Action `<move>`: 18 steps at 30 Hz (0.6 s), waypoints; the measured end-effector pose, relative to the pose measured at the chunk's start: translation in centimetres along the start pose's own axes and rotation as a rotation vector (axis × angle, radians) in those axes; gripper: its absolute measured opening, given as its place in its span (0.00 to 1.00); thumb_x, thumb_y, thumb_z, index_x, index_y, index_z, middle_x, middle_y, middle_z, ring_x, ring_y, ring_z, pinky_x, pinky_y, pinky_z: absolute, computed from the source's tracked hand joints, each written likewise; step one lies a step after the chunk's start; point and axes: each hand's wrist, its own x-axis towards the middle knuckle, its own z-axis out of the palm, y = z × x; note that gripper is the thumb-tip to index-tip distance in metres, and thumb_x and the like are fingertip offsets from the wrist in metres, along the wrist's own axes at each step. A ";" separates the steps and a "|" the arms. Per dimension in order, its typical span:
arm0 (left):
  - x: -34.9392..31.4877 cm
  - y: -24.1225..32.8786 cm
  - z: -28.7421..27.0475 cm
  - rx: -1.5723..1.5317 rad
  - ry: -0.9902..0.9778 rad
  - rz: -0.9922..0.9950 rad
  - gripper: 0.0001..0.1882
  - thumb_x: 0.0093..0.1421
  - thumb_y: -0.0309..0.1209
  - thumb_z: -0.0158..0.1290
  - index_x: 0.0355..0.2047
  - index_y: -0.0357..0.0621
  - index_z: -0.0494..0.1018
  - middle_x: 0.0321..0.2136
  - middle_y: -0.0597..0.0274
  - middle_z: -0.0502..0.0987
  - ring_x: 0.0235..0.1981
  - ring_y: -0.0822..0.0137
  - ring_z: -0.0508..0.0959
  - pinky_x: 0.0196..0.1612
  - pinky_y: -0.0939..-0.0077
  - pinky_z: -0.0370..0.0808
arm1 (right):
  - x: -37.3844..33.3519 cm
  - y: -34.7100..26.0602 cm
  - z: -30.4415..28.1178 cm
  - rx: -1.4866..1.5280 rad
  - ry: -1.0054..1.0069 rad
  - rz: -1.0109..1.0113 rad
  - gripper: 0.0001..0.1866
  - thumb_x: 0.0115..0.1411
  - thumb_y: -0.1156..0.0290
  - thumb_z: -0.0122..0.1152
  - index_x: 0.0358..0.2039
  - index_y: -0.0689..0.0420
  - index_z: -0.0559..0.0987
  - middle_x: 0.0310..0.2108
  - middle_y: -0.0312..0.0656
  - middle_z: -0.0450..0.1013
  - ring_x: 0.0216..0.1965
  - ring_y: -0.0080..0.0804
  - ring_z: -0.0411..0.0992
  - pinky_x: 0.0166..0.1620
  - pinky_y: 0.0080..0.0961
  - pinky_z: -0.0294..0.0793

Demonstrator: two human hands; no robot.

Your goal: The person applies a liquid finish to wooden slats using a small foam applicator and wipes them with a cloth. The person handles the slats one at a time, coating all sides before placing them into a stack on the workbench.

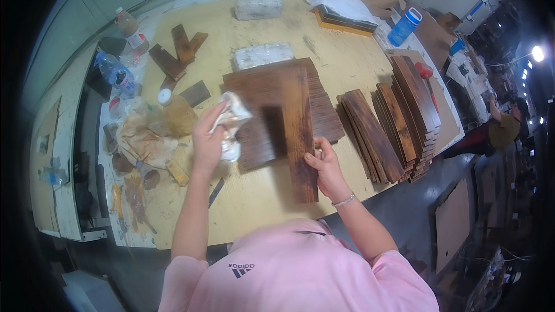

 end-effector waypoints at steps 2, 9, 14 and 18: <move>-0.3 3.1 3.6 -0.152 -0.075 0.111 0.31 0.52 0.09 0.42 0.56 0.45 0.75 0.55 0.56 0.73 0.57 0.64 0.71 0.61 0.72 0.68 | 0.9 0.2 1.0 0.008 0.024 -0.015 0.17 0.62 0.83 0.54 0.50 0.56 0.67 0.41 0.42 0.75 0.41 0.25 0.74 0.44 0.25 0.75; -13.1 0.3 3.3 0.341 -0.795 0.265 0.12 0.45 0.24 0.55 0.29 0.53 0.83 0.43 0.65 0.81 0.43 0.60 0.75 0.49 0.69 0.74 | 3.2 -4.2 2.0 0.037 0.080 -0.232 0.18 0.61 0.83 0.56 0.51 0.58 0.68 0.40 0.40 0.76 0.38 0.25 0.75 0.42 0.22 0.76; -7.6 6.5 3.2 0.431 -0.277 0.330 0.21 0.49 0.22 0.55 0.44 0.51 0.80 0.53 0.61 0.75 0.52 0.57 0.72 0.60 0.59 0.65 | 1.3 -1.5 2.1 -0.435 0.075 -0.127 0.15 0.58 0.84 0.55 0.46 0.62 0.76 0.39 0.41 0.78 0.40 0.25 0.75 0.41 0.22 0.75; -4.4 3.5 4.1 0.782 -0.310 0.589 0.21 0.53 0.32 0.57 0.50 0.54 0.76 0.60 0.70 0.70 0.63 0.61 0.66 0.66 0.35 0.44 | -2.7 0.8 4.7 -0.814 -0.121 -0.190 0.16 0.55 0.77 0.59 0.45 0.67 0.77 0.35 0.45 0.79 0.37 0.27 0.75 0.41 0.26 0.74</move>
